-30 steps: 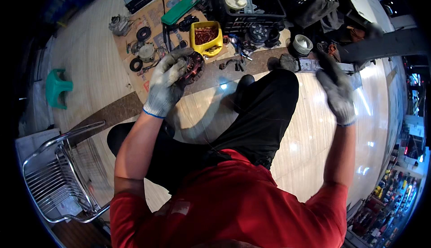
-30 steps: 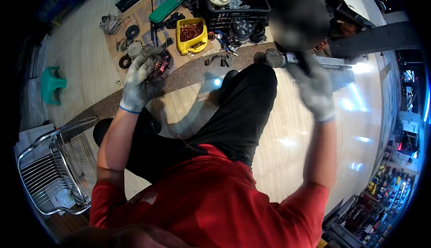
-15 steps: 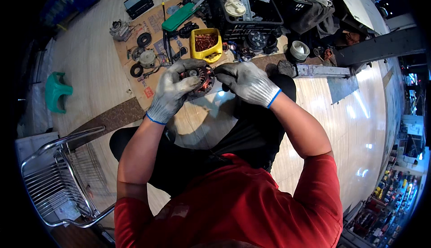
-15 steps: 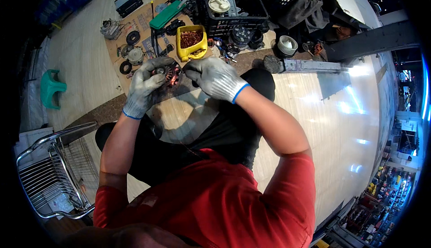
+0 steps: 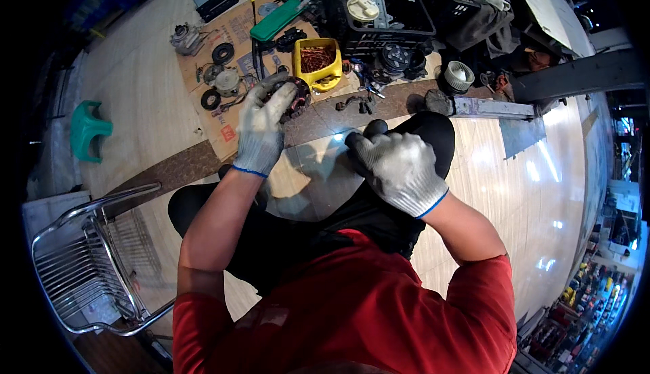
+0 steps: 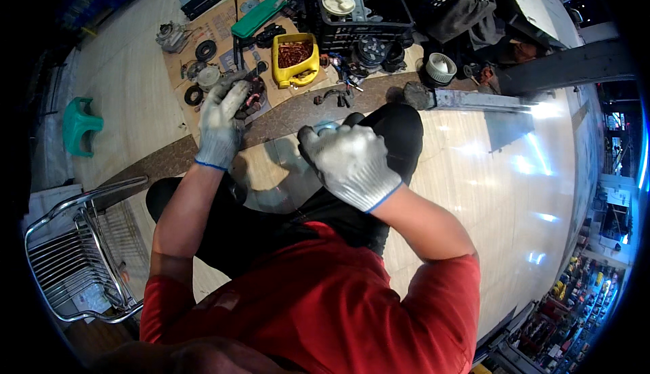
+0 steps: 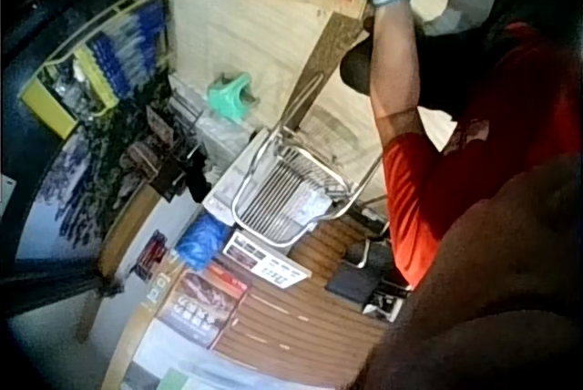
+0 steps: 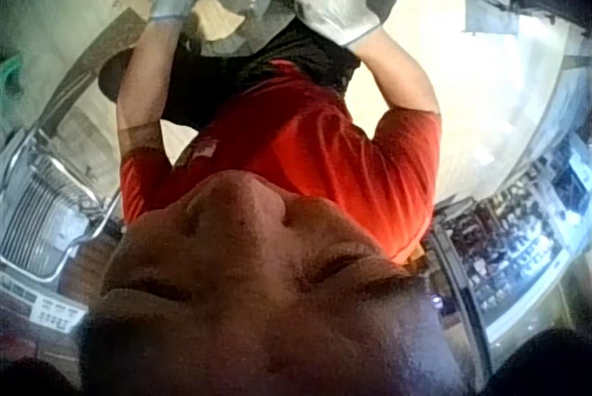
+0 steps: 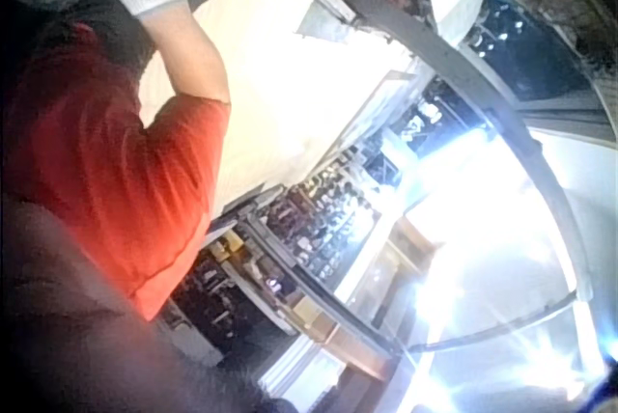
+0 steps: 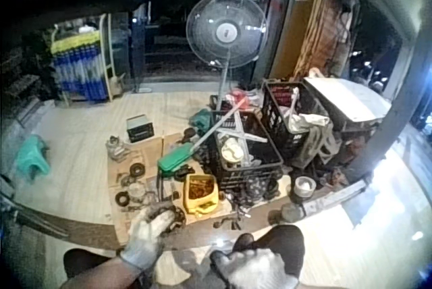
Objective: The person winds a thin copper wire around a motor stator core by hand, pulling the wire tight through each slot.
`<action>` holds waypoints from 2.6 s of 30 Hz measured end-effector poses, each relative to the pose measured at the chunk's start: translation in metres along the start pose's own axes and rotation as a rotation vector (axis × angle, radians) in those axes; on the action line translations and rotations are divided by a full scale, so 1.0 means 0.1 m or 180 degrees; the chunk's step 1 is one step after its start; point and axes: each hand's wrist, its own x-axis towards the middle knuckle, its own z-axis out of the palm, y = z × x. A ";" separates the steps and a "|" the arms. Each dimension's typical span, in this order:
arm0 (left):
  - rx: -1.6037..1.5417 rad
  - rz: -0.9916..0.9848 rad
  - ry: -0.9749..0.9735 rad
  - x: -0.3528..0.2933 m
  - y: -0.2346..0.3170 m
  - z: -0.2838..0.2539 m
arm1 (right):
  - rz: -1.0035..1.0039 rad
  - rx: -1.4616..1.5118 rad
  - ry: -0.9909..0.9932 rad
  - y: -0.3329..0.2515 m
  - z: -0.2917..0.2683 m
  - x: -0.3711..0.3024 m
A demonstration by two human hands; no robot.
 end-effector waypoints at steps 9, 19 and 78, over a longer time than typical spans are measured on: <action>-0.0789 -0.0728 0.0587 -0.11 0.27 0.23 | 0.0787 0.0306 -0.0591 0.29 0.26 -0.33; 0.0016 -0.0193 -0.0431 -0.14 0.24 -0.01 | 0.1357 0.2224 -0.1090 -0.10 -0.12 0.42; -0.0031 -0.0014 -0.0164 0.04 0.07 -0.20 | 0.4282 -0.0398 -0.2719 2.29 0.50 -5.02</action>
